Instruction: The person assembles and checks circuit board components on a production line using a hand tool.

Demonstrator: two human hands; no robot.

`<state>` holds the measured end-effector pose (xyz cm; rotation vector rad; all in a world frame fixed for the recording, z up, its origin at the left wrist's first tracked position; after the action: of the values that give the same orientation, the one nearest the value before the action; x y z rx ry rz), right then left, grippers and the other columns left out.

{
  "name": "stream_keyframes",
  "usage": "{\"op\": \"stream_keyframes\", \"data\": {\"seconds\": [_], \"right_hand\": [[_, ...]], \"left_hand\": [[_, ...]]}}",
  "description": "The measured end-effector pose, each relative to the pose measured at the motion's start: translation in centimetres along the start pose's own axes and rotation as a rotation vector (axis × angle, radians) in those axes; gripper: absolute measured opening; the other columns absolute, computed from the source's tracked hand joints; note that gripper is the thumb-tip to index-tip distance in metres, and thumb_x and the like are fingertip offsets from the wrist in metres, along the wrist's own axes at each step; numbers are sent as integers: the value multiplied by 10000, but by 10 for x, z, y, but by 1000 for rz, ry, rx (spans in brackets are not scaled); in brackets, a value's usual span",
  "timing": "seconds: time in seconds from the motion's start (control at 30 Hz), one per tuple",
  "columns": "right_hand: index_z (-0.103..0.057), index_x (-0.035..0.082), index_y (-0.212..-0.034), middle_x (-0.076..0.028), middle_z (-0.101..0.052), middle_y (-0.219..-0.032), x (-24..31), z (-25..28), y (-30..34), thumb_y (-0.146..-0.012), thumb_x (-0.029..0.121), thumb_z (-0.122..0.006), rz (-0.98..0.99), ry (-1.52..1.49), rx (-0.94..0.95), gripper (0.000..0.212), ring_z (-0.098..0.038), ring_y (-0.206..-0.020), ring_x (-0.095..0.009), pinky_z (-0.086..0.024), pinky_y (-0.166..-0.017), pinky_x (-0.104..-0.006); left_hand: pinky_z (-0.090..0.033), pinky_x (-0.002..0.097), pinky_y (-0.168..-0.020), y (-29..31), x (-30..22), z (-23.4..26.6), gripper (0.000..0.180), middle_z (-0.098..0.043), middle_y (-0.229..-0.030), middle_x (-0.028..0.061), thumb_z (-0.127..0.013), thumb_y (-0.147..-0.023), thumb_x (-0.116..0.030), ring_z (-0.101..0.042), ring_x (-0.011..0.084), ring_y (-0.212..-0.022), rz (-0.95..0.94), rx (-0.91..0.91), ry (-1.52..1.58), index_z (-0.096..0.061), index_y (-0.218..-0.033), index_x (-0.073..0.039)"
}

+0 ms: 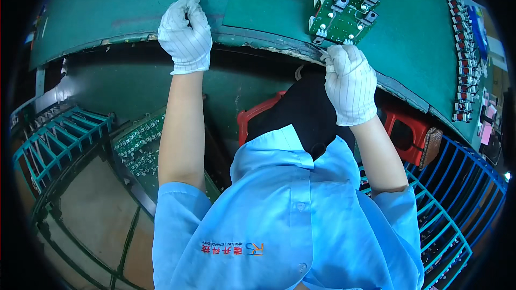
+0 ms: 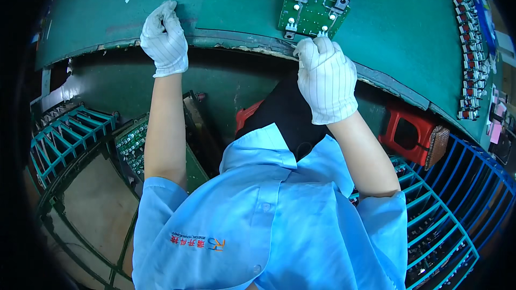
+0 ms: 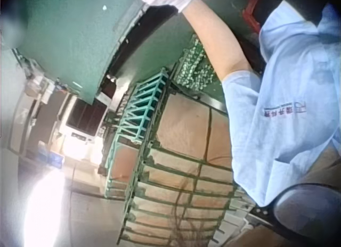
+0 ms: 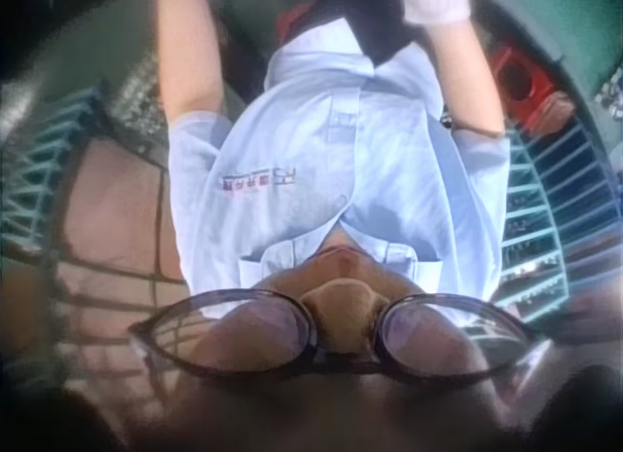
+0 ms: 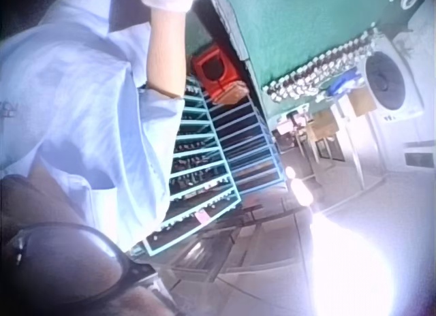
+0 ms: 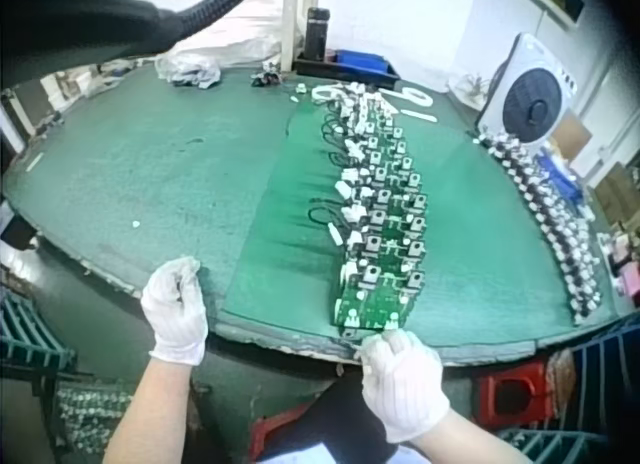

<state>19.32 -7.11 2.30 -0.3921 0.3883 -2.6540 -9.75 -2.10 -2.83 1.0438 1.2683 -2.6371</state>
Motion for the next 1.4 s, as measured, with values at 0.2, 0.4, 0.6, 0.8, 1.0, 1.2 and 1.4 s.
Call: {"op": "stream_keyframes", "data": {"seconds": [0.2,0.4,0.6,0.8,1.0,1.2,1.4], "right_hand": [[-577,128,-877,-61,-567,-815,8,-6,9,-712,46,-643,85,-39,24,196,-598,-747,-264,-501,-588,-378],[-572,124,-883,-69,-563,-798,6,-3,1,-701,27,-647,41,-36,-32,219,-594,-757,-283,-492,-568,-392],[-570,119,-869,-74,-560,-793,6,-4,5,-703,30,-644,60,-97,27,202,-596,-762,-287,-501,-574,-398],[-571,132,-849,-70,-556,-786,15,-4,3,-711,33,-641,60,-102,24,184,-599,-737,-279,-502,-572,-398],[-581,141,-844,-65,-563,-777,17,-6,6,-716,43,-650,54,-64,55,175,-601,-735,-272,-495,-561,-399],[-595,141,-827,-52,-580,-786,16,-8,12,-731,75,-652,27,-48,1,131,-603,-725,-251,-495,-559,-392],[-593,138,-835,-61,-565,-769,21,-12,21,-732,61,-642,49,-115,-13,138,-606,-736,-259,-491,-559,-395]], "left_hand": [[-538,258,-679,0,-3,1,131,-716,-832,109,-600,-904,-61,-654,138,-702,-37,-14,-35,-682,-927,38],[-540,339,-665,-1,-7,1,83,-714,-861,103,-582,-836,-66,-674,260,-708,0,-30,7,-649,-877,-41],[-544,345,-683,0,1,0,80,-713,-859,100,-582,-836,-71,-676,272,-726,0,-18,-9,-650,-869,-45],[-531,291,-658,-1,-5,0,113,-712,-846,99,-580,-880,-79,-653,200,-699,23,5,-13,-664,-892,-5],[-524,239,-623,0,-2,-1,159,-713,-838,103,-576,-928,-86,-630,122,-651,-38,-11,-3,-672,-929,40],[-537,258,-631,-1,-2,2,147,-717,-855,112,-581,-921,-87,-657,145,-677,-70,-24,-43,-672,-919,29],[-545,292,-664,-3,-7,5,111,-723,-883,114,-615,-879,-76,-682,190,-721,-25,-17,-79,-693,-907,-2]]}}
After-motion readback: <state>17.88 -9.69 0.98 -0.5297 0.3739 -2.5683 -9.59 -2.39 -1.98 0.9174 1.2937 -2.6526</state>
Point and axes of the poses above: each hand's wrist, its own y-axis away from the middle knuckle, its own z-axis out of the back of the hand, x = y × z, the point moved 3 cm from there along -y, towards the middle knuckle
